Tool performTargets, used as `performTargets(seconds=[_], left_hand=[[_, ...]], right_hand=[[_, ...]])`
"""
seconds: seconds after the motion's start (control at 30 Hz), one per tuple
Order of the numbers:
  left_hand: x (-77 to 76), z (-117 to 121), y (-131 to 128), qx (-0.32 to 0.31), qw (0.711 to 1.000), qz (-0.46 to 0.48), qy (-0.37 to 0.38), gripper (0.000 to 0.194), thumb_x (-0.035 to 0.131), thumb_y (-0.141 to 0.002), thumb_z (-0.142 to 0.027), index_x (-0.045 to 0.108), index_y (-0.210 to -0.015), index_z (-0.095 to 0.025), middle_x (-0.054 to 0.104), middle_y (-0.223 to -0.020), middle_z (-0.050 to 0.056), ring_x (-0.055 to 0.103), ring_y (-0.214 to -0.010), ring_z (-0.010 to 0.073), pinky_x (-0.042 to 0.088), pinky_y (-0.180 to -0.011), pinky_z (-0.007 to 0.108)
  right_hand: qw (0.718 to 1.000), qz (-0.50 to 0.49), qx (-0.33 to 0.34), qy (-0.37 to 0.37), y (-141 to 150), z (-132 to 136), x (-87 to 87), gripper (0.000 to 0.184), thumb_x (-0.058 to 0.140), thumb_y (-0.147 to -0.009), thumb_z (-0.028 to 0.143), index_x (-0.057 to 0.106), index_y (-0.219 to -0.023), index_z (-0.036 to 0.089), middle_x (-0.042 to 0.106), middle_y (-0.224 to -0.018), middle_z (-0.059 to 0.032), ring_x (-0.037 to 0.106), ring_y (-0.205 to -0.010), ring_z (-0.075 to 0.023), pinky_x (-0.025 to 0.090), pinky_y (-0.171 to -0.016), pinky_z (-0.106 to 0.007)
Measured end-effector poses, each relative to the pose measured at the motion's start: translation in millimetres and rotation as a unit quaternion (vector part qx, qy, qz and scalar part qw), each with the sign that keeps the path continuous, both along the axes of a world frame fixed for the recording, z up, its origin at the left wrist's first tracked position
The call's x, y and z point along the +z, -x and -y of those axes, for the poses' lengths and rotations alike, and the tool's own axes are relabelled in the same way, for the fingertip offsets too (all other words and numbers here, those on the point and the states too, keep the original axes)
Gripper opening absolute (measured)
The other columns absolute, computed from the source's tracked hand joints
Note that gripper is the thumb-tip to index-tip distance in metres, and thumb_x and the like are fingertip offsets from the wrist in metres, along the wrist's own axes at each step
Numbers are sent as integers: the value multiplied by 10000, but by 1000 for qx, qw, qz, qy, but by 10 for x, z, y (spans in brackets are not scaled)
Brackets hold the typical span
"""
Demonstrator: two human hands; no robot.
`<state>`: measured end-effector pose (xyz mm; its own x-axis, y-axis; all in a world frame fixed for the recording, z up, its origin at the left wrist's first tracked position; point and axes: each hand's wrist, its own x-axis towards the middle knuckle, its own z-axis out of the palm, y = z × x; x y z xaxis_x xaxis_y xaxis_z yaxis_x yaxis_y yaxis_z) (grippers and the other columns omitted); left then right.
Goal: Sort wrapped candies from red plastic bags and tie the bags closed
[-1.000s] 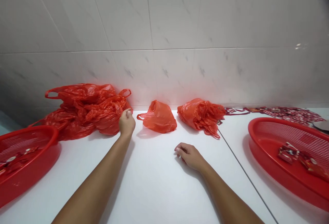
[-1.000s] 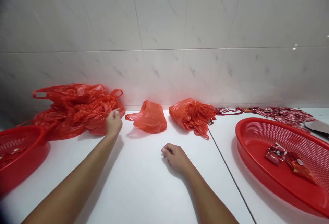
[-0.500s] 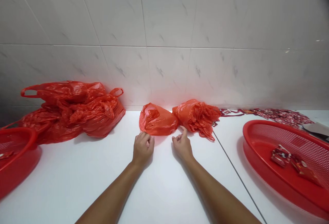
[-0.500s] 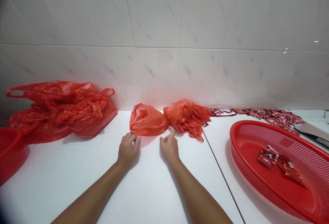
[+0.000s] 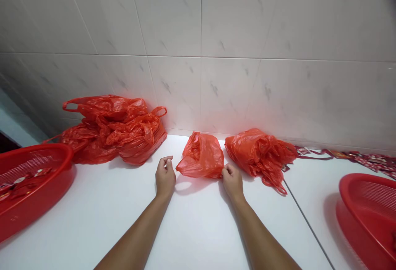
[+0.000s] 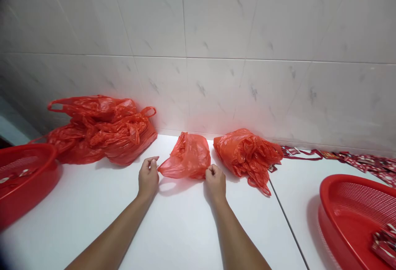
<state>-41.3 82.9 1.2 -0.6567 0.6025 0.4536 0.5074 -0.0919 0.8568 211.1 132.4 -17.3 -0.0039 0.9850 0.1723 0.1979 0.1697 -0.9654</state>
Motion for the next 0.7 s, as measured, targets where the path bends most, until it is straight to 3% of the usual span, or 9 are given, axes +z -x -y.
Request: performTargets(seconds=[0.17,0.4,0.53,0.6,0.7], left_hand=[[23,8,-29,-19,1000,8,-8,337,495,-1046,-471,728,-1115,-237,773,-1069,63,697,-904,233,539,-807,336],[76,47,-32,-46,998,-26,-24,391,460,-1061,-517,733,-1067,-238,786,-1076,71,727,-1024,256,588,-879,362],[63,39,-74,-116,990,-82,-1,313,594,-1007,-493,758,-1071,-233,788,-1134,83,724,-1113,284,565,-1028,437],[32,35,-131,-174,976,-127,30,244,749,-900,-457,796,-1037,-261,786,-1165,74,711,-1145,309,540,-1074,485],[-24,30,-206,-216,956,-185,75,345,892,-728,-355,830,-1065,-311,758,-1257,63,651,-1228,368,483,-1115,572]], right_hand=[[996,-75,51,9,25,-48,-47,245,446,-783,364,276,-641,258,304,-598,31,297,-584,-146,263,-526,-279],[988,-94,120,2,-9,-50,-73,239,467,-722,345,314,-566,249,310,-555,35,300,-554,-136,229,-538,-278],[994,-90,57,-7,-42,-43,-22,164,520,-752,327,468,-629,233,471,-602,18,435,-592,-160,333,-569,-279],[996,-90,2,-8,-48,-24,23,122,546,-788,331,597,-816,225,625,-771,-21,556,-699,-197,423,-634,-296],[993,-89,-80,-12,-43,19,98,299,572,-842,354,617,-1110,230,692,-1078,-95,638,-897,-244,506,-758,-339]])
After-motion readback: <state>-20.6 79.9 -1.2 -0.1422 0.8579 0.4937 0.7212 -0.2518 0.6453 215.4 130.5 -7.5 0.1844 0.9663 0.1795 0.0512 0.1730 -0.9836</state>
